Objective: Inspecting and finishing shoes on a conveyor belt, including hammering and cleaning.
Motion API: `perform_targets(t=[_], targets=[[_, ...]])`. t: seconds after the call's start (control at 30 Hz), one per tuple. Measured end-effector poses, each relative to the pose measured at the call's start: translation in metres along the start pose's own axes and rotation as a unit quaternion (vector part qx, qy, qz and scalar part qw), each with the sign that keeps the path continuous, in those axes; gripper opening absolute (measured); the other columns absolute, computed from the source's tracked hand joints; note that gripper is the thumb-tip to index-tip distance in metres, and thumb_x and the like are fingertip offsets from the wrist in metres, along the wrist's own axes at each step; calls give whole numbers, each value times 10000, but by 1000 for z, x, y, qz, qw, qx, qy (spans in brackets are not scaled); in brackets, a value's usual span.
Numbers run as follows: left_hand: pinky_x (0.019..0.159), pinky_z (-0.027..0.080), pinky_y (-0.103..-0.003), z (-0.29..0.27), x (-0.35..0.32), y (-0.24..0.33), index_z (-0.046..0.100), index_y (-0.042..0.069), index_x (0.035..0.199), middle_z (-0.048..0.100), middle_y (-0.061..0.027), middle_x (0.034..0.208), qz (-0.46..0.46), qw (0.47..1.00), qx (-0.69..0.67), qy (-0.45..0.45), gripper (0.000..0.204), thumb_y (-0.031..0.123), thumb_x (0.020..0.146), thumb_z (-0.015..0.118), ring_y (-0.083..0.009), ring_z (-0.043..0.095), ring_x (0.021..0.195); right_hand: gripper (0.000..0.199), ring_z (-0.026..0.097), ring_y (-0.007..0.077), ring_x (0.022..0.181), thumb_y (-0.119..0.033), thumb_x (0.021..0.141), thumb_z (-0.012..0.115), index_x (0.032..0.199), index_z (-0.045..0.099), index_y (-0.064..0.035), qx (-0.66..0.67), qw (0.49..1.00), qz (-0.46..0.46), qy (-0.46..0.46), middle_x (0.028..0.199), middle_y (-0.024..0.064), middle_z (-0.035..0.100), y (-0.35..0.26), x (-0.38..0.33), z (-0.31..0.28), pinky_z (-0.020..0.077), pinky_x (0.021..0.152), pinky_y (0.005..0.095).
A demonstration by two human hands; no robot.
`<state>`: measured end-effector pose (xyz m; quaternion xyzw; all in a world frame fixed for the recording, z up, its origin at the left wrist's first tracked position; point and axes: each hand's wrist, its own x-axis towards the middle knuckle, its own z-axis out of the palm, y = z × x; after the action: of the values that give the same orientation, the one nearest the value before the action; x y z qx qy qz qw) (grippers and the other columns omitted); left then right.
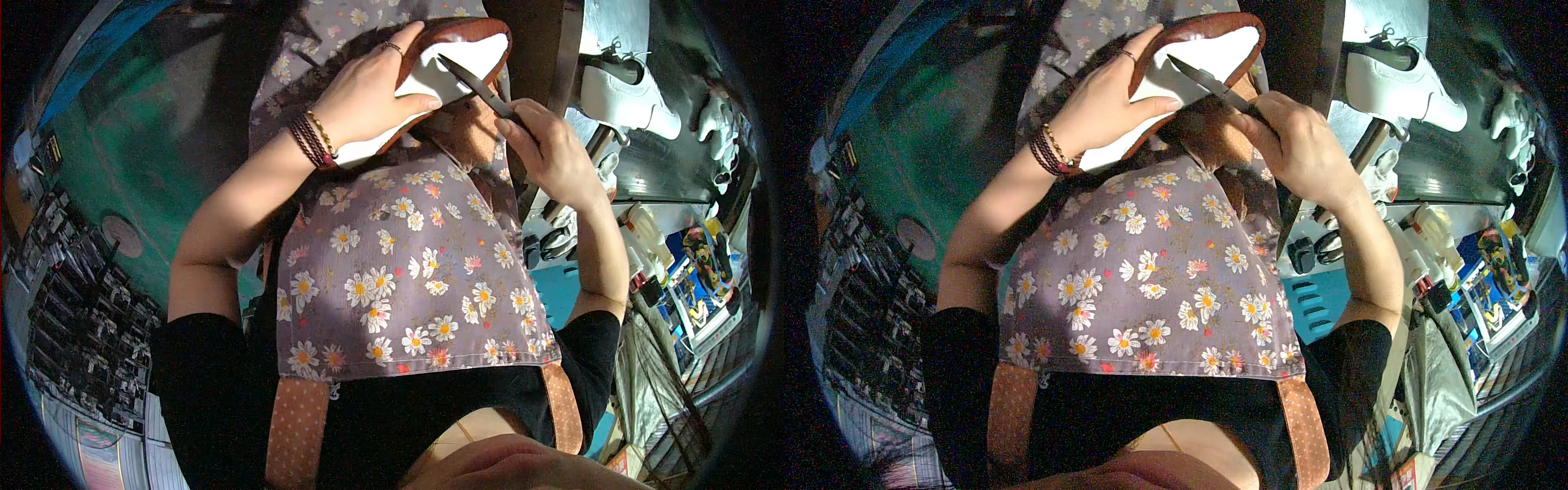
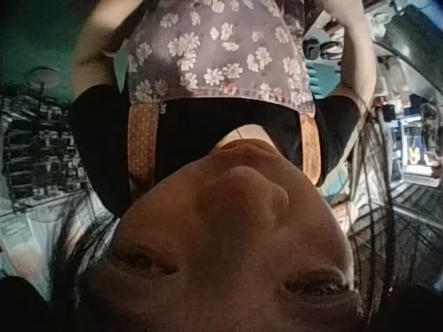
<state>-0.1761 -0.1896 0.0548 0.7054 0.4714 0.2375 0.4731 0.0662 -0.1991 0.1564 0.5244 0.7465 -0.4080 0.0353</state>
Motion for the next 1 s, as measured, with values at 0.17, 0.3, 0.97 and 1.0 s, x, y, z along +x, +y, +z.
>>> perform_targets(t=[0.17,0.3,0.97,1.0], targets=[[967,417,-401,2,-5,5,236,61,1437,537,-257,1205,-46,998,17,-27,836,258,777,711,-378,525,1133,210,550,418,799,-148,899,564,921,542,60,-3,999,-49,-19,851,216,550,-9,19,-17,428,674,430],[965,419,-423,-3,-6,1,197,109,1457,532,-251,1207,-46,998,15,-41,861,274,780,702,-397,531,1109,220,522,424,734,-171,913,561,891,531,45,-20,996,-67,-46,796,216,524,-14,30,-23,422,631,423],[818,506,-472,-3,-16,19,160,282,1472,529,-270,1175,-27,986,80,-143,841,311,801,667,-433,596,939,247,581,430,760,-221,920,551,942,597,21,60,994,64,-63,773,236,594,6,-23,14,464,610,432],[813,508,-475,-3,-15,15,154,286,1472,537,-278,1160,-15,988,79,-132,829,327,809,650,-435,599,926,280,596,411,736,-236,944,520,871,607,20,78,995,58,-20,752,221,604,0,-26,11,469,616,405]])
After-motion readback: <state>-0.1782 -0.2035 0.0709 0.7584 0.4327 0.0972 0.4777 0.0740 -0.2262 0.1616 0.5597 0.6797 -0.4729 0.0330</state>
